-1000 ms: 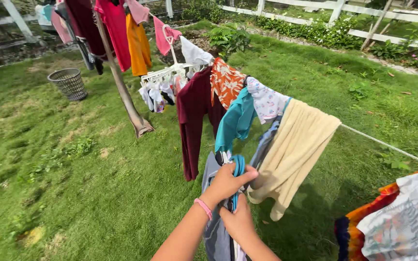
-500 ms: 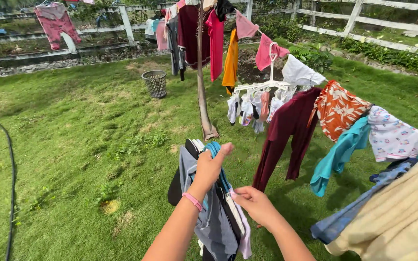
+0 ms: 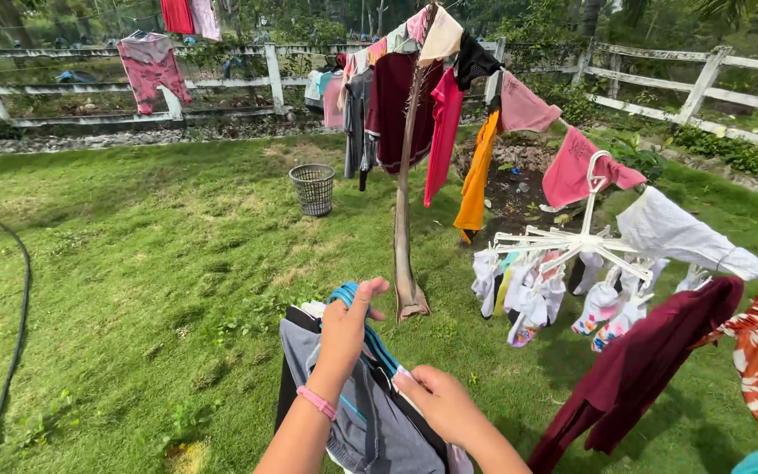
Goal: Hanging and organizing various items of clothing on an outdoor clothesline using hangers.
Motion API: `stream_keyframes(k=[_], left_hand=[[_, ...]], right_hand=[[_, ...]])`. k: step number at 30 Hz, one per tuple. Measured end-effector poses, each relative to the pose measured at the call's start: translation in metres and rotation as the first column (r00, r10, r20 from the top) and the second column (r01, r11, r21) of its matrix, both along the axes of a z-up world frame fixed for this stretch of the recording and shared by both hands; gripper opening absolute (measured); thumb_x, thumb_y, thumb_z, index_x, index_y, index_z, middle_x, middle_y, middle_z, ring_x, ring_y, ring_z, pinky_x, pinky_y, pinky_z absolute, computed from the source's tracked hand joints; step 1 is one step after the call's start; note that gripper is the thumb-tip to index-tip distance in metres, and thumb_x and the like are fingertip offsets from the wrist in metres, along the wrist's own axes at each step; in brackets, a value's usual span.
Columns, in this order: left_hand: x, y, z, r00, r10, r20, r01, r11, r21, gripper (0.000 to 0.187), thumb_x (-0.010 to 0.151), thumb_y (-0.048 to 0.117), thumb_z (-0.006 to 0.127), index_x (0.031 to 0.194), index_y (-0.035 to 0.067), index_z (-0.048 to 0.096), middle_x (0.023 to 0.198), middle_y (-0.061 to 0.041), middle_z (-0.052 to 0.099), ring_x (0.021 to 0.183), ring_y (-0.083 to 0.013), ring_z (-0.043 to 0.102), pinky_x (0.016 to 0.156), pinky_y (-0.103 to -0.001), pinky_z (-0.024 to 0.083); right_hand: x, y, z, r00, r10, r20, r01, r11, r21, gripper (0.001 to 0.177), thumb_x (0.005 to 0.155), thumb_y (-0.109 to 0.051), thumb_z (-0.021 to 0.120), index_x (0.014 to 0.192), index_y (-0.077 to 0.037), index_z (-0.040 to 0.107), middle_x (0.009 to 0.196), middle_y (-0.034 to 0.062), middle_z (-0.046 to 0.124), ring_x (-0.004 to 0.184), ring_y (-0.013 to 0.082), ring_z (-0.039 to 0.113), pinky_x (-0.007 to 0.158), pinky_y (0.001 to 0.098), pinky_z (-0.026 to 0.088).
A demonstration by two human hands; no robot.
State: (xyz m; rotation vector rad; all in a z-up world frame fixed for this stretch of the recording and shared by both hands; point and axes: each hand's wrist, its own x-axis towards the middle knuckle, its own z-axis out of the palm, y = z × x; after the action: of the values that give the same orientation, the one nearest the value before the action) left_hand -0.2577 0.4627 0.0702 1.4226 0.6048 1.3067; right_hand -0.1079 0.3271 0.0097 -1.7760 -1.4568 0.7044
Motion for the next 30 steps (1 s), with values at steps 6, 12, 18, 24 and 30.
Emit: stream_keyframes(k=[6, 12, 18, 24, 30], left_hand=[[0.007, 0.047, 0.02, 0.997, -0.043, 0.059, 0.048, 0.996, -0.079, 0.048, 0.1, 0.038, 0.056, 0.126, 0.001, 0.072, 0.119, -0.008, 0.078, 0.101, -0.0143, 0.071, 0.09, -0.034, 0.054], [0.026, 0.113, 0.013, 1.0, 0.018, -0.017, -0.016, 0.997, 0.082, 0.046, 0.094, 0.02, 0.069, 0.135, 0.0, 0.066, 0.128, -0.009, 0.075, 0.112, -0.0134, 0.068, 0.101, -0.029, 0.05], [0.055, 0.19, 0.026, 0.993, -0.121, -0.008, 0.121, 0.993, 0.0, 0.056, 0.091, 0.017, 0.066, 0.144, 0.005, 0.053, 0.134, -0.002, 0.069, 0.091, -0.0115, 0.063, 0.083, -0.031, 0.053], [0.1, 0.255, -0.005, 0.972, -0.204, -0.113, 0.227, 0.938, 0.263, 0.049, 0.097, 0.013, 0.063, 0.143, 0.0, 0.056, 0.134, -0.008, 0.07, 0.113, -0.0137, 0.062, 0.102, -0.03, 0.046], [0.13, 0.279, 0.021, 0.959, -0.196, -0.206, 0.26, 0.898, 0.356, 0.05, 0.094, 0.015, 0.063, 0.142, 0.001, 0.056, 0.132, -0.008, 0.07, 0.12, -0.0174, 0.064, 0.106, -0.033, 0.044]], right_hand=[[0.031, 0.066, -0.003, 0.826, 0.0, -0.564, -0.014, 1.0, -0.021, 0.042, 0.1, -0.04, 0.064, 0.096, 0.001, 0.071, 0.081, -0.0014, 0.065, 0.073, 0.0084, 0.054, 0.067, 0.0293, 0.047], [0.056, 0.122, 0.047, 0.749, -0.026, -0.662, 0.095, 0.993, 0.068, 0.038, 0.086, -0.008, 0.063, 0.123, 0.001, 0.067, 0.112, 0.0088, 0.077, 0.096, 0.0152, 0.071, 0.088, 0.03, 0.053], [0.11, 0.202, 0.078, 0.635, -0.031, -0.772, 0.247, 0.955, 0.165, 0.051, 0.083, -0.002, 0.055, 0.133, 0.001, 0.063, 0.115, 0.0096, 0.075, 0.099, 0.0187, 0.069, 0.089, 0.0335, 0.052], [0.186, 0.253, 0.059, 0.622, -0.167, -0.765, 0.526, 0.813, 0.25, 0.054, 0.085, 0.0, 0.052, 0.138, 0.001, 0.061, 0.118, 0.0099, 0.072, 0.102, 0.0175, 0.067, 0.091, 0.0313, 0.05], [0.272, 0.272, 0.128, 0.702, -0.41, -0.583, 0.687, 0.606, 0.401, 0.052, 0.086, -0.001, 0.052, 0.136, -0.005, 0.065, 0.111, 0.0053, 0.072, 0.093, 0.0131, 0.065, 0.083, 0.0284, 0.051]])
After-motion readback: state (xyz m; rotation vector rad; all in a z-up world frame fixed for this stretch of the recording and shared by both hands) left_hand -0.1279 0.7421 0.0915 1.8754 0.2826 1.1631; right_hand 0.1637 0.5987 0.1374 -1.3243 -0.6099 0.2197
